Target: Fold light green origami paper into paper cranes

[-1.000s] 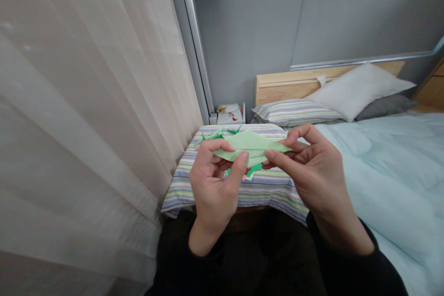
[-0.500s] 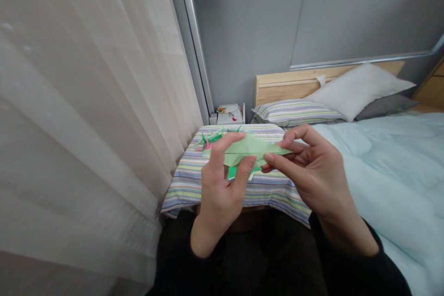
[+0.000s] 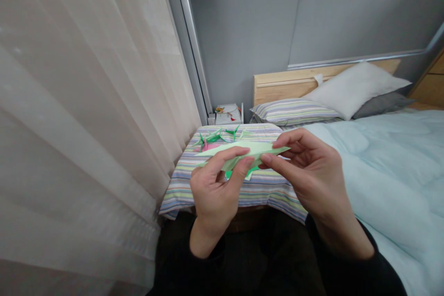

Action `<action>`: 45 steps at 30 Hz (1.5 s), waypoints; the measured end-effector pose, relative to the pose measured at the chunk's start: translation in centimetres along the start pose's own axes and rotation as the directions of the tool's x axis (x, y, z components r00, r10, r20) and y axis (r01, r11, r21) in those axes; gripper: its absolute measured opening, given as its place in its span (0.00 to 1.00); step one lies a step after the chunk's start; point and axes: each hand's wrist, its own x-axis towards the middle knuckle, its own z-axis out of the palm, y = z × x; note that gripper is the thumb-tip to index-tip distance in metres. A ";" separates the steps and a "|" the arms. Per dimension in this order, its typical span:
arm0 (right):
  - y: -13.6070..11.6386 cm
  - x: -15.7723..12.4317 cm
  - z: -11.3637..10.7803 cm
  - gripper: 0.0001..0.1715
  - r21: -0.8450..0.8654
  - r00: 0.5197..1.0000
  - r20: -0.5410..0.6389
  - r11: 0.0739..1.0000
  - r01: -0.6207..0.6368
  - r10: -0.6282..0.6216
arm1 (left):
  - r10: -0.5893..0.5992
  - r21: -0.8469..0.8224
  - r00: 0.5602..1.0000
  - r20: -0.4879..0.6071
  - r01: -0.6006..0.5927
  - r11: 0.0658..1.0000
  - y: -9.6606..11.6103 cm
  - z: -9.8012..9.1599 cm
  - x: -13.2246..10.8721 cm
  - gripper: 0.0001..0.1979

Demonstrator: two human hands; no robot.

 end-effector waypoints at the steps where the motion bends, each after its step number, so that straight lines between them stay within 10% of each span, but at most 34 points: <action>1: 0.0 0.0 0.0 0.17 0.005 1.000 0.004 1.000 -0.003 0.003 | -0.002 -0.013 1.000 -0.010 0.002 1.000 0.0 0.0 0.0 0.05; 21: 0.9 -0.1 -0.8 0.01 0.143 0.994 0.070 0.986 -0.090 0.080 | -0.037 -0.003 0.999 -0.008 0.037 0.999 -0.8 -0.1 0.4 0.03; 37: 2.3 -0.3 1.0 0.19 0.400 0.964 0.051 0.879 -0.259 0.261 | 0.141 0.068 0.986 -0.084 -0.136 0.988 -1.5 0.3 -0.5 0.05; 45: 2.6 -0.3 0.7 0.11 0.358 0.968 0.041 0.901 -0.246 0.248 | 0.067 0.035 0.993 -0.100 -0.064 0.997 -1.5 0.5 -0.8 0.07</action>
